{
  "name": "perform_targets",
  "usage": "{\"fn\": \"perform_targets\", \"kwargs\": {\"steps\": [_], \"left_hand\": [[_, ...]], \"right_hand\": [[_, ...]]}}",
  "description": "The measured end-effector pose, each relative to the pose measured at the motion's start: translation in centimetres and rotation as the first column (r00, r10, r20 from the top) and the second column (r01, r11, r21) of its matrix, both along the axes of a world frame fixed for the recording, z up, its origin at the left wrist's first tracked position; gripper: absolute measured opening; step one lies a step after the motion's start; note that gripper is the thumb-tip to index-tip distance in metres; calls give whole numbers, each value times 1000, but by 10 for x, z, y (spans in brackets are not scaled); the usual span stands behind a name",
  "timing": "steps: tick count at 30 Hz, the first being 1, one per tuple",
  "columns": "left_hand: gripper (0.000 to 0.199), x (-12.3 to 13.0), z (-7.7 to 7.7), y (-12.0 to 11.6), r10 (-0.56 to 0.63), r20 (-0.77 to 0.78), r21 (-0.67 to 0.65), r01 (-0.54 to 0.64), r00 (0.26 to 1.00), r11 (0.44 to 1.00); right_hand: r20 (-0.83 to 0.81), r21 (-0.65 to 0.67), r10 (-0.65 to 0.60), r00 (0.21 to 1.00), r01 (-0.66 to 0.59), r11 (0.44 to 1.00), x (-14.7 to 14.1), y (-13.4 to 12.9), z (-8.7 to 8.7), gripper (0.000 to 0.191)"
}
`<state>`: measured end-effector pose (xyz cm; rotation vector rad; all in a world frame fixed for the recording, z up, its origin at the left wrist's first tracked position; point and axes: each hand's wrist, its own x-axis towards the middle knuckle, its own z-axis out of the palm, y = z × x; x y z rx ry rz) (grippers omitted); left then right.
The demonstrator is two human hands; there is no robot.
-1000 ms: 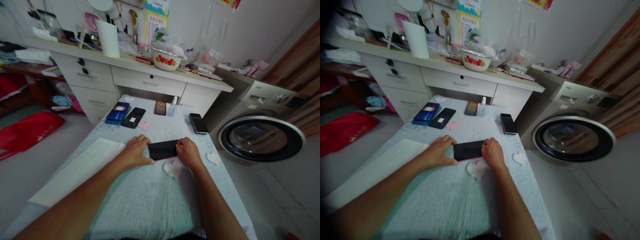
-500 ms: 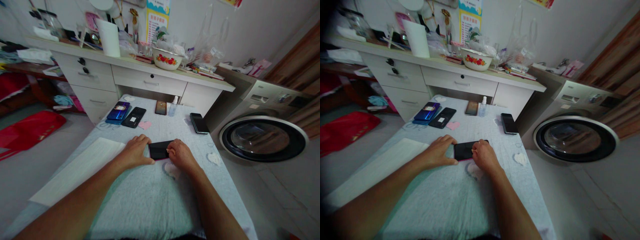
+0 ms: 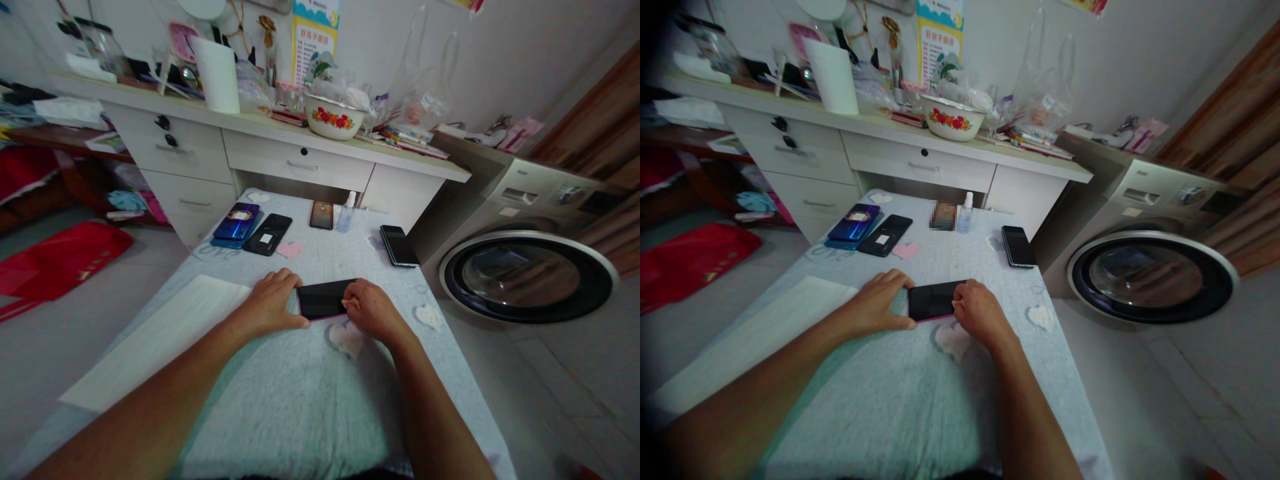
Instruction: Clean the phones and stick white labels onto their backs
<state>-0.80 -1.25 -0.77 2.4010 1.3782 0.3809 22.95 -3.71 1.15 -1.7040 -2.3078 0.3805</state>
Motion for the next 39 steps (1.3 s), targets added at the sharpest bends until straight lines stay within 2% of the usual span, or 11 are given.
{"fn": "perform_targets", "kwargs": {"steps": [7,19,39], "left_hand": [[60,-1,0,0,-8,-7,-3,8,1000,1000],[61,-1,-3,1,-6,3,9,6,1000,1000],[62,-3,-4,1,-2,18,8,2,1000,1000]], "right_hand": [[59,-3,-147,987,147,989,15,4,2,8],[143,-8,-275,951,279,960,31,6,3,12],[137,-147,-210,968,229,962,29,-5,18,11]]}}
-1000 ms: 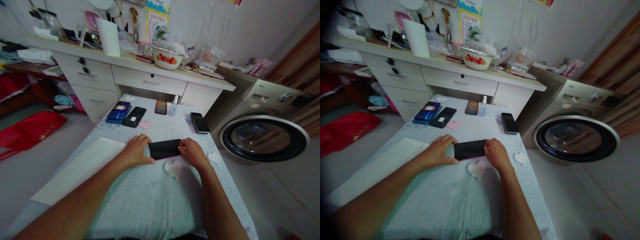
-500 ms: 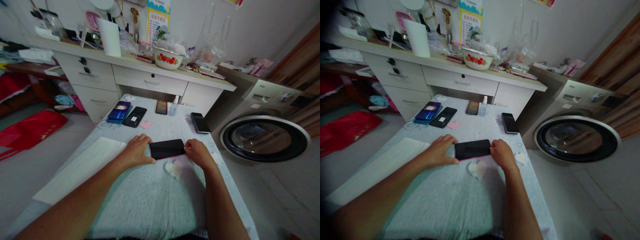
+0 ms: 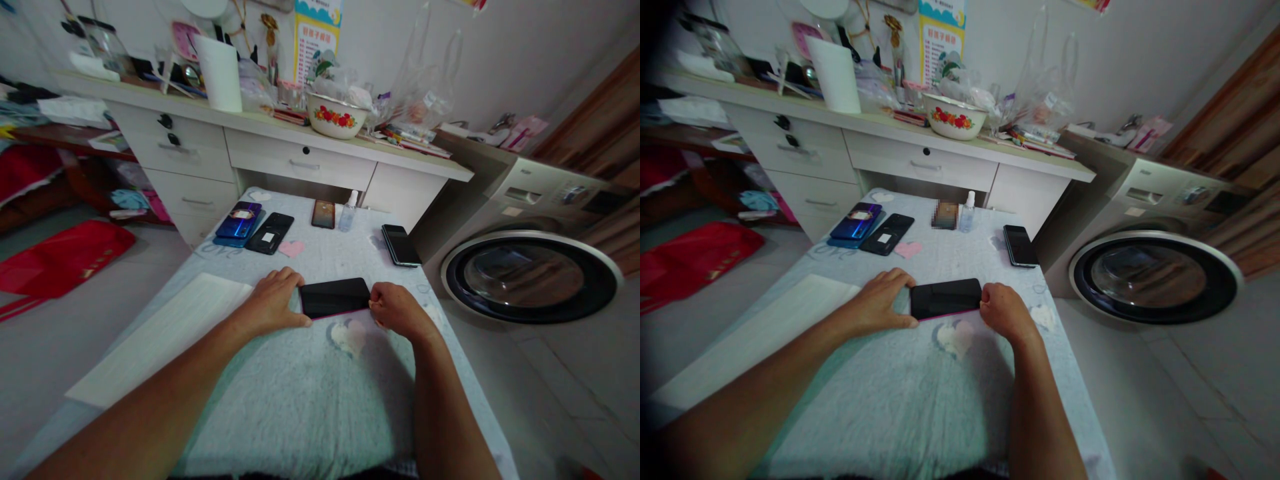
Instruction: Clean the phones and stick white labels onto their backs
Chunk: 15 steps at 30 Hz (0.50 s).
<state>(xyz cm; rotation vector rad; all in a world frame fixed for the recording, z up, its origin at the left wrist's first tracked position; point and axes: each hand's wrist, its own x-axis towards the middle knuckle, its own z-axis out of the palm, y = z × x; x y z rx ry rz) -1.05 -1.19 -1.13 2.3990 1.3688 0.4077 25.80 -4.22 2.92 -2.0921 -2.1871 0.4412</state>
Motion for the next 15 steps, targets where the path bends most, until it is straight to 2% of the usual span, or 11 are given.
{"fn": "perform_targets", "kwargs": {"steps": [15], "left_hand": [[61,1,0,0,-6,-9,6,7,1000,1000]], "right_hand": [[-25,-1,163,986,-163,987,-17,-4,-2,12]]}}
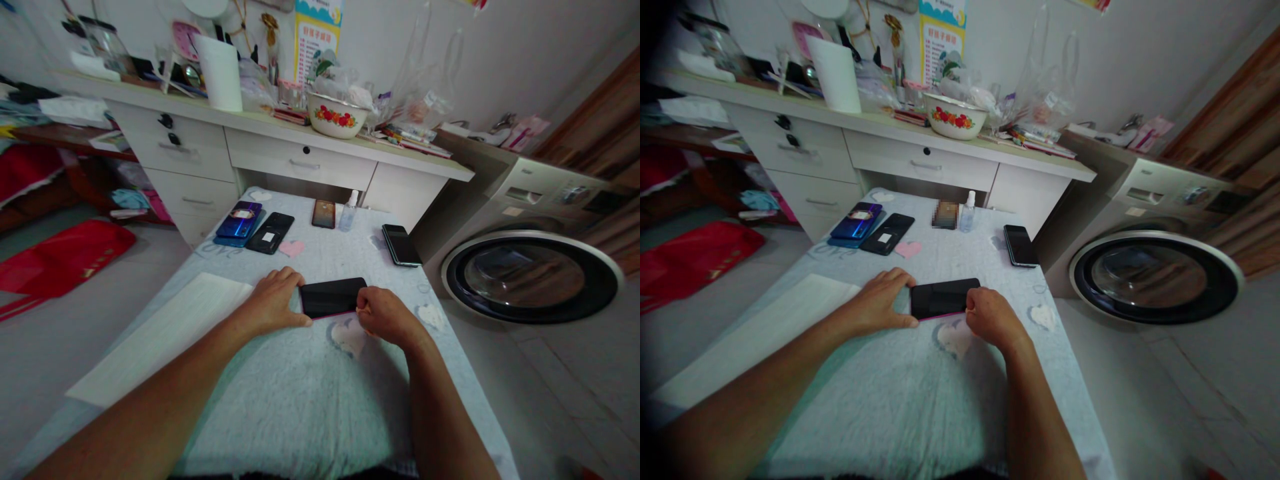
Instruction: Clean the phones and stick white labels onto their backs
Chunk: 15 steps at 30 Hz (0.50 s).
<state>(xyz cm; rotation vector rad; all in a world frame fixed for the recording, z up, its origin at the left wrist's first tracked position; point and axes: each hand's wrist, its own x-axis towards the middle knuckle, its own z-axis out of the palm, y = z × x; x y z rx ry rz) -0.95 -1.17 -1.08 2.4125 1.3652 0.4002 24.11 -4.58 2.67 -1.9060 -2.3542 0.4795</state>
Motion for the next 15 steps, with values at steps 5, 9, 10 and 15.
{"fn": "perform_targets", "kwargs": {"steps": [5,9,10,15], "left_hand": [[60,-1,0,0,-2,6,10,2,1000,1000],[58,-1,2,0,3,4,-4,-3,1000,1000],[58,0,3,0,4,1,-7,-4,1000,1000],[59,1,3,-1,8,-6,-7,-8,1000,1000]], "right_hand": [[-12,2,-8,1000,8,1000,3,1,-1,10],[21,5,-89,996,89,996,10,2,-2,9],[28,7,-109,994,109,994,12,3,-2,9],[46,9,-145,988,145,989,14,3,-1,11]]}}
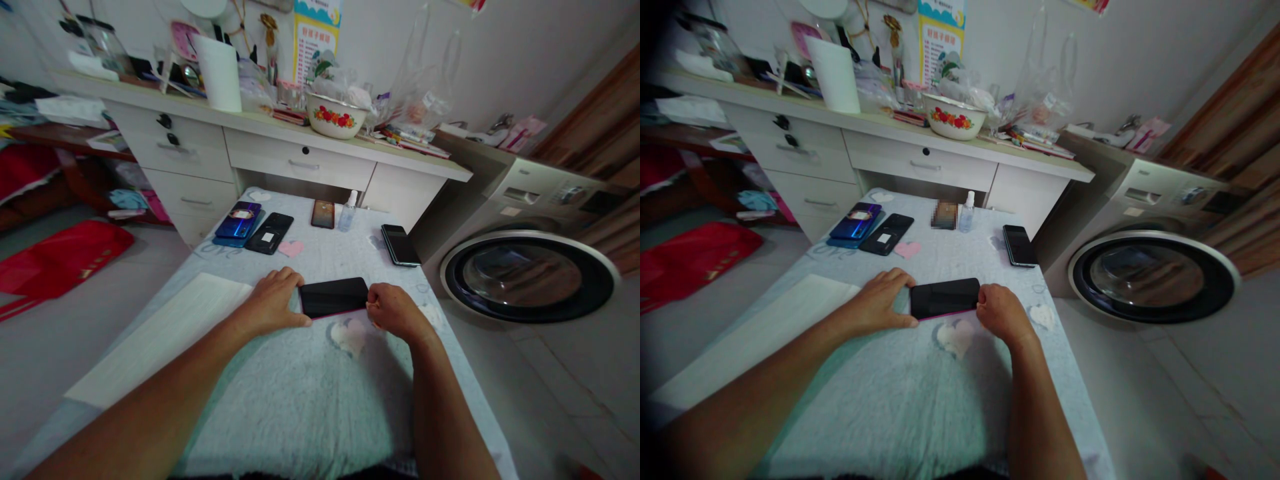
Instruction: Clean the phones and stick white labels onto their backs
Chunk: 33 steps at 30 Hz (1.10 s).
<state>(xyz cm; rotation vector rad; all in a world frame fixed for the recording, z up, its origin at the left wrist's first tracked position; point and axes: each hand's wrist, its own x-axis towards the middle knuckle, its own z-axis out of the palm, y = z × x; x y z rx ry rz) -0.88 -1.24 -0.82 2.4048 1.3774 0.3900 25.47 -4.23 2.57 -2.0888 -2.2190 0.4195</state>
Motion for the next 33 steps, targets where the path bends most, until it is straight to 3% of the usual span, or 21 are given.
{"fn": "perform_targets", "kwargs": {"steps": [33], "left_hand": [[61,-1,-2,0,-12,4,22,12,1000,1000]], "right_hand": [[-133,136,325,936,-307,942,-49,-10,-16,11]]}}
